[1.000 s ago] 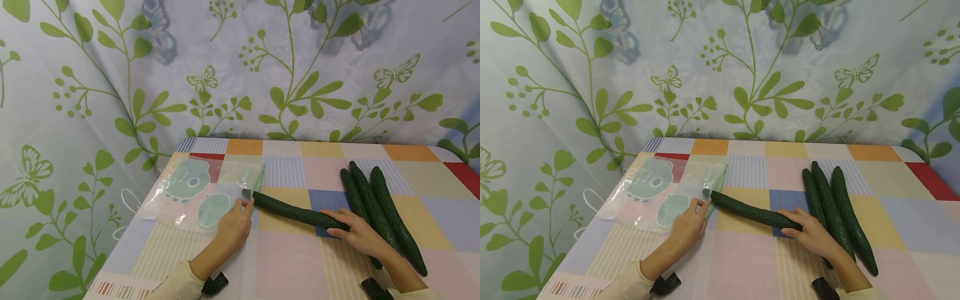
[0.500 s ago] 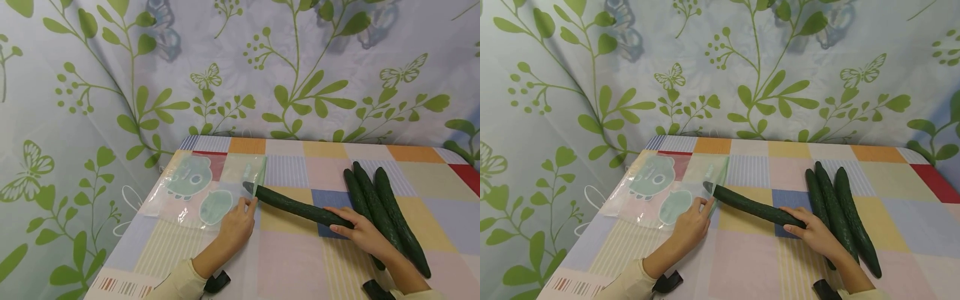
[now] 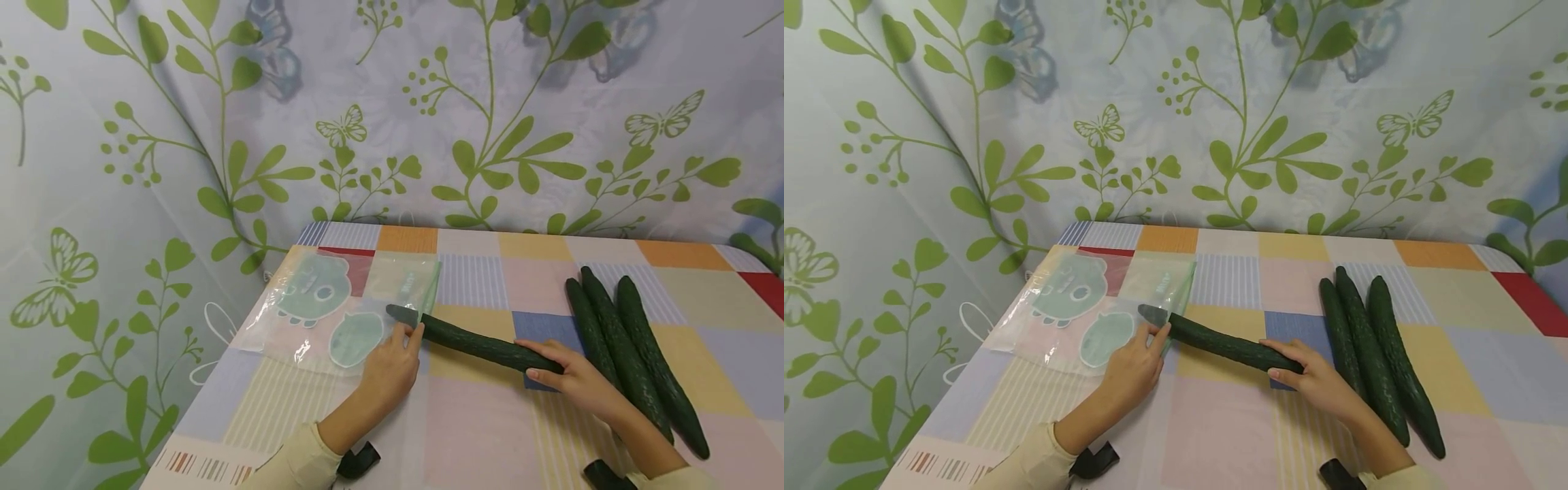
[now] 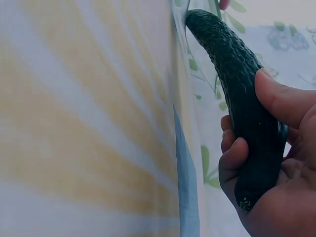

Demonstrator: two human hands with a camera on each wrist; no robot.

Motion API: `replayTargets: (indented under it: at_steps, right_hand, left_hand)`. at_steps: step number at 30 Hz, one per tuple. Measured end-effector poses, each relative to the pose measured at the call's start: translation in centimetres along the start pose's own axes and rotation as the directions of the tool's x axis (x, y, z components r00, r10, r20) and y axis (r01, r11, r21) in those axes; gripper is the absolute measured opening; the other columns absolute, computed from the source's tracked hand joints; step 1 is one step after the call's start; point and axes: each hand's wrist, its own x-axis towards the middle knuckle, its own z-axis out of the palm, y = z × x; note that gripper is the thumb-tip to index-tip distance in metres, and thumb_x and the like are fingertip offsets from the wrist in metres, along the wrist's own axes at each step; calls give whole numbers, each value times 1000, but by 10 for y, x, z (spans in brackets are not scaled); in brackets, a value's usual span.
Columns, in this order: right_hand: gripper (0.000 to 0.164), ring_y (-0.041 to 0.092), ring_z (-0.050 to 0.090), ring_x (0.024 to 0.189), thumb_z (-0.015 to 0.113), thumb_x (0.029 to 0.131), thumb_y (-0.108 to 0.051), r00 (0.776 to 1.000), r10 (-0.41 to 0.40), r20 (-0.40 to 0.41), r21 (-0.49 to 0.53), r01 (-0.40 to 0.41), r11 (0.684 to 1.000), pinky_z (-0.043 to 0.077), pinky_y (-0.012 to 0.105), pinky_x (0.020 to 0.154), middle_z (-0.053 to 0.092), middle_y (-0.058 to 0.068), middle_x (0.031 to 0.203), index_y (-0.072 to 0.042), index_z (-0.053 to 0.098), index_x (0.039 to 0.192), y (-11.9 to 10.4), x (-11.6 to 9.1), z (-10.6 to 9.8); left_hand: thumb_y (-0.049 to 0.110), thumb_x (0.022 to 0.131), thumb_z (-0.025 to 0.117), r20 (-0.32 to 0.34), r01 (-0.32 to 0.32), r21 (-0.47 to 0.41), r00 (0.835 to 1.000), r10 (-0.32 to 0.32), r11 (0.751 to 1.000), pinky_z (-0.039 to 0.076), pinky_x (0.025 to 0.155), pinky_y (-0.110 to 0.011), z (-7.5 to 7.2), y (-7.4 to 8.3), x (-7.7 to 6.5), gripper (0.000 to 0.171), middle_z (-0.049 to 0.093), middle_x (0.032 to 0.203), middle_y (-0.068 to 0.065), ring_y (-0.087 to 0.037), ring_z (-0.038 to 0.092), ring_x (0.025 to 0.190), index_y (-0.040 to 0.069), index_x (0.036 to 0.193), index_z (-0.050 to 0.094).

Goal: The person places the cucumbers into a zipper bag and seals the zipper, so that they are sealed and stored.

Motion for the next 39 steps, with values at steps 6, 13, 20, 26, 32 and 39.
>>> replayTargets:
  at_steps: [6, 13, 20, 26, 32, 39]
  right_hand:
    - [50, 3, 47, 103, 57, 88, -24, 1000, -5, 0, -10, 5, 1000, 45, 30, 76, 53, 10, 117, -8, 46, 134, -1, 7, 3]
    - [52, 45, 38, 121, 55, 89, -24, 999, 28, 28, 58, -29, 998, 39, 58, 85, 43, 22, 134, -7, 41, 137, -1, 14, 4]
    - [54, 38, 46, 114, 57, 88, -28, 998, 55, 25, 45, -56, 997, 46, 37, 81, 46, 20, 131, -10, 42, 137, -2, 27, 7]
    - [54, 42, 41, 120, 57, 88, -30, 999, 31, 39, 54, -33, 998, 45, 46, 87, 42, 19, 137, -11, 43, 136, -3, 43, 11]
    - [54, 43, 33, 127, 57, 88, -31, 999, 9, 47, 79, -12, 997, 38, 58, 91, 39, 16, 140, -13, 42, 137, -2, 56, 15]
    - [53, 38, 39, 125, 58, 87, -31, 999, -12, 38, 74, 9, 997, 38, 54, 93, 43, 13, 137, -17, 44, 136, -3, 70, 20]
  left_hand:
    - [11, 65, 69, -5, -5, 23, 1000, 5, 1000, 34, 36, -19, 0, -1, 0, 41, 55, 86, -3, -8, 47, 47, 10, 106, 68]
    - [11, 67, 70, -14, -25, 12, 1000, 25, 1000, 35, 36, -18, -2, 0, 2, 39, 55, 86, -3, -8, 49, 48, 10, 106, 68]
    - [9, 76, 58, -25, -63, 5, 998, 63, 998, 36, 37, -18, -2, -1, 2, 31, 56, 86, -3, -9, 50, 49, 10, 106, 67]
    - [9, 80, 51, -28, -84, 6, 996, 84, 996, 37, 38, -19, -3, -1, 3, 32, 56, 87, -3, -8, 50, 50, 10, 108, 67]
    - [9, 78, 53, -49, -107, -5, 993, 107, 994, 37, 39, -18, -2, 0, 3, 33, 56, 86, -2, -6, 48, 49, 11, 107, 67]
    - [8, 83, 46, -46, -118, -24, 992, 117, 993, 39, 39, -20, -1, 1, 2, 33, 55, 86, -1, -7, 48, 48, 12, 107, 67]
